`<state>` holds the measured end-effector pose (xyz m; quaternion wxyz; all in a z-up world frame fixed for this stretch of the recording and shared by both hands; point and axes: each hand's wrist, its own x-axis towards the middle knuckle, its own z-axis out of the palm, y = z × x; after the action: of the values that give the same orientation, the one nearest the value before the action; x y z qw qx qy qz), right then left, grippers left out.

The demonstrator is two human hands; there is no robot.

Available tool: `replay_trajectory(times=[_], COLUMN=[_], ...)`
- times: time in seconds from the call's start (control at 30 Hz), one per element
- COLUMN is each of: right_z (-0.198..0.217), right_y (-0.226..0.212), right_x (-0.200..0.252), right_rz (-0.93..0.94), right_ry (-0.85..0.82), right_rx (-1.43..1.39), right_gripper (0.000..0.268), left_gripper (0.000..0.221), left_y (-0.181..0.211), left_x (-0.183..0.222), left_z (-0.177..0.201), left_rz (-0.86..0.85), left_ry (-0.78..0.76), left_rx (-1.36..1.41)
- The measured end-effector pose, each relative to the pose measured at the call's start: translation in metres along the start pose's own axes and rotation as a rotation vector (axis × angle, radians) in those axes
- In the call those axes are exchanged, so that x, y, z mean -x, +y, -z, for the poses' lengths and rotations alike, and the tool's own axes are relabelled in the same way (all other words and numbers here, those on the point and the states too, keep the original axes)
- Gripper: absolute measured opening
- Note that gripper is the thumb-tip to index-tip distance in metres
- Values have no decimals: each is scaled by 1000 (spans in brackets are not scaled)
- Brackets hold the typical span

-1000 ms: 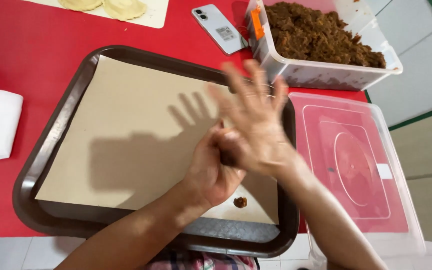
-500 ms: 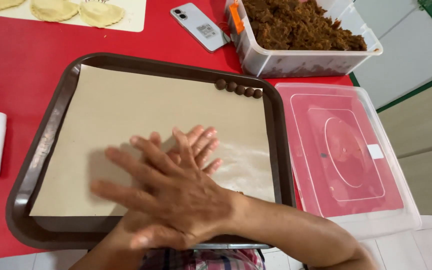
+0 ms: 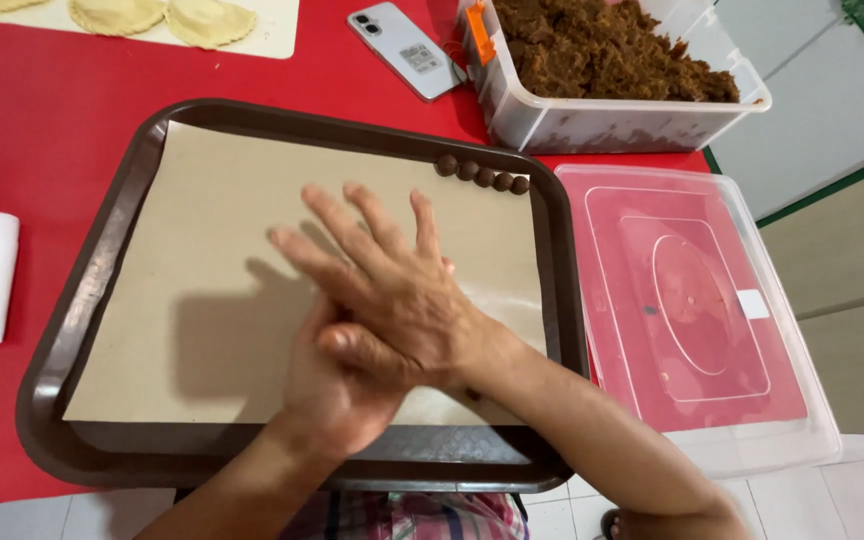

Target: Rolling small portions of filling into balls and arranging them on a tray

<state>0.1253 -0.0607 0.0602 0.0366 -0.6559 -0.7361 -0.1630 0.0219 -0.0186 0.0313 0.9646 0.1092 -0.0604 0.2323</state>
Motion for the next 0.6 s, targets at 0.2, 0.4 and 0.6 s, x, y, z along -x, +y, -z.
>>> replay_trajectory(times=[0.2, 0.4, 0.6], right_z=[23, 12, 27], right_y=[-22, -2, 24], right_x=[12, 1, 9], right_rz=[247, 0, 227], right_ry=[193, 30, 122], right_rx=[-317, -144, -709], right_gripper=[79, 88, 91], left_gripper=[68, 58, 93], left_y=[-9, -9, -7], left_x=[-4, -9, -1], left_z=[12, 9, 19], left_rz=[-9, 30, -339], left_ry=[-166, -159, -61], left_rx=[-77, 86, -521])
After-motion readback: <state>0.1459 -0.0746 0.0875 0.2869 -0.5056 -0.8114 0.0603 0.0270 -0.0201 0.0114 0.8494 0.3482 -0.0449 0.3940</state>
